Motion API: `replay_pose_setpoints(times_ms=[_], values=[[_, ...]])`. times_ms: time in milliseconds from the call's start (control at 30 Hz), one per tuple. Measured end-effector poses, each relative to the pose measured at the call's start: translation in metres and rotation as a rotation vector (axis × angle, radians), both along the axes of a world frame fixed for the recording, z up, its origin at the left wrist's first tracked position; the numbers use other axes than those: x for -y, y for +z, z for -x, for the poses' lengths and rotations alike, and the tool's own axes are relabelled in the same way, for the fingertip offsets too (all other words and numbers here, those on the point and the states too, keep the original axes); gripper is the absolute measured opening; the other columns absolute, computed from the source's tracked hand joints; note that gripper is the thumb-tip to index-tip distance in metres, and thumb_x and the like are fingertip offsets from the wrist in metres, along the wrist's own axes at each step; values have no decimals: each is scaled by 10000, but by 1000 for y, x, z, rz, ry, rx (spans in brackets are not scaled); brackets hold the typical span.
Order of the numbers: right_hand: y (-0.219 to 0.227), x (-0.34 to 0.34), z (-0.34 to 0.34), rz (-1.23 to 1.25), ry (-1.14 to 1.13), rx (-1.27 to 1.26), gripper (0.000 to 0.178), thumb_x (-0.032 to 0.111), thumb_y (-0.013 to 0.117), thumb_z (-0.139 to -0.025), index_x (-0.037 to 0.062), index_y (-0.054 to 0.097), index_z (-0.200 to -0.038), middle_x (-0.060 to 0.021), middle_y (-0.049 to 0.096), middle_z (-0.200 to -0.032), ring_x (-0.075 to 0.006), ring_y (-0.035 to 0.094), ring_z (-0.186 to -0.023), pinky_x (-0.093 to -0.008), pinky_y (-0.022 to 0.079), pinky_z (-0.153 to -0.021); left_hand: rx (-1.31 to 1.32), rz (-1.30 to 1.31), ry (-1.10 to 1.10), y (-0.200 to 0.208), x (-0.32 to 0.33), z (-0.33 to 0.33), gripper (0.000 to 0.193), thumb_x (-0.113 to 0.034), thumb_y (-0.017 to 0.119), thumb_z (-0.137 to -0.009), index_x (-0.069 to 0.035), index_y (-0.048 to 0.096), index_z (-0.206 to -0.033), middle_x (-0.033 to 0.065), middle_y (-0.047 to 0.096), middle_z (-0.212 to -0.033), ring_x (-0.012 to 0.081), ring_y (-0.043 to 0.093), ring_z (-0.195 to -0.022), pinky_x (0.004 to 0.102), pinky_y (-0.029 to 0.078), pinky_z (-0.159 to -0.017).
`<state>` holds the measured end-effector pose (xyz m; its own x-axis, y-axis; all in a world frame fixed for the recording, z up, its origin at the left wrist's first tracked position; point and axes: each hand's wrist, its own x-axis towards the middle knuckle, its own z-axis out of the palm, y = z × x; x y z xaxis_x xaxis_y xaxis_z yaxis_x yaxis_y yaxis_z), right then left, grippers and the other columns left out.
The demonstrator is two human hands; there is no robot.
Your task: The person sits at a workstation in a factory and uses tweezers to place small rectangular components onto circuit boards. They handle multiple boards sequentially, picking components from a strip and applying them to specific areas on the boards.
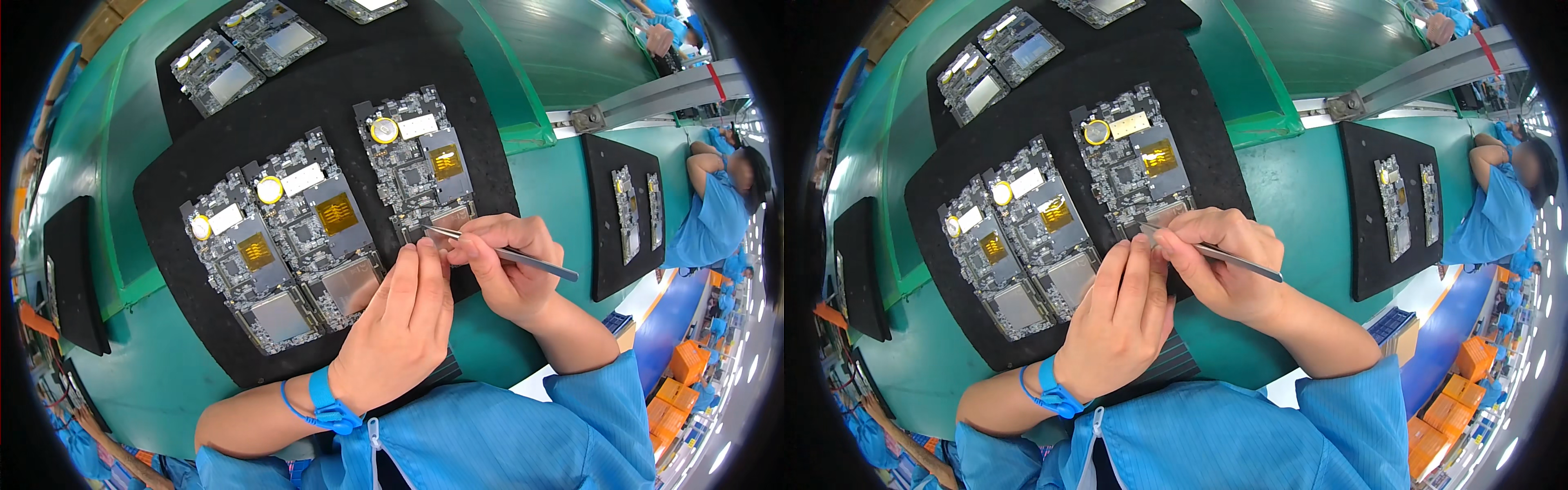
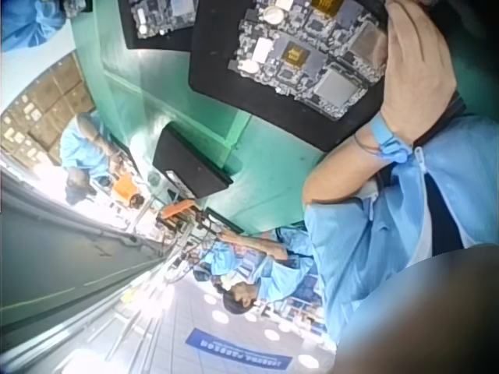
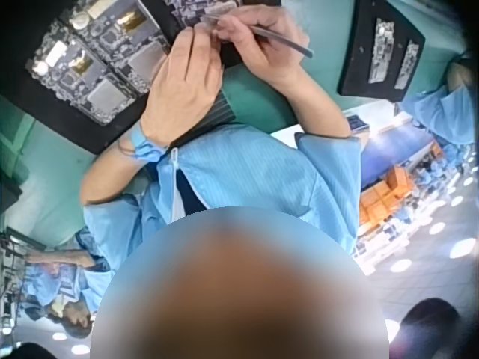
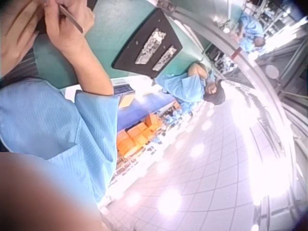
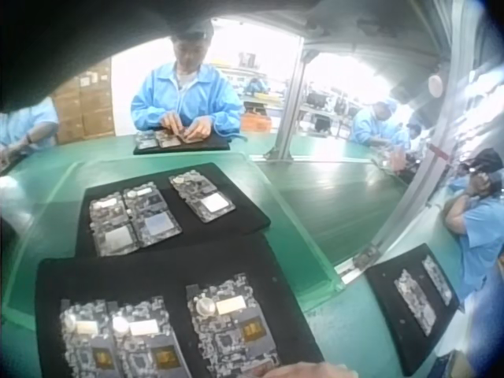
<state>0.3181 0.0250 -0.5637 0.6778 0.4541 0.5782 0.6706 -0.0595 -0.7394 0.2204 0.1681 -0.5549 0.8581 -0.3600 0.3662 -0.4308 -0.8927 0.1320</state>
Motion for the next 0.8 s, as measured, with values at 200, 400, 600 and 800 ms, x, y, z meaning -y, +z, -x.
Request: replay_pose_setpoints(times_ms=[200, 400, 600, 800], values=[[4, 1, 0, 28, 6, -34, 154, -21, 664, -831, -17, 510, -847, -124, 659, -722, -146, 662, -625, -240, 524, -527, -37, 23, 0, 3, 0, 0, 403, -131, 648, -731, 122, 595, -1041, 275, 538, -1139, 374, 535, -1051, 380, 500, -855], [0, 10, 3, -276, 22, -549, 140, 69, 579, -920, -3, 465, -955, -128, 629, -807, -115, 620, -595, -206, 505, -536, -51, 174, 28, 0, -1, -5, 416, -126, 664, -712, 99, 587, -1053, 290, 486, -1221, 367, 533, -1019, 393, 480, -864], [21, 18, -2, -508, 57, -1022, 166, 191, 546, -954, 40, 476, -948, -97, 593, -819, -123, 563, -588, -231, 471, -549, -70, 229, 15, 10, -5, -4, 379, -81, 687, -684, 67, 593, -1020, 249, 516, -1194, 350, 545, -979, 385, 483, -829], [25, 16, 17, -559, 417, -1161, 187, 227, 544, -957, 48, 491, -975, -91, 567, -897, -111, 559, -676, -228, 451, -587, -337, 1024, 267, 43, -28, 13, 309, -56, 677, -805, 23, 588, -1091, 159, 631, -940, 165, 619, -760, 280, 500, -672]])
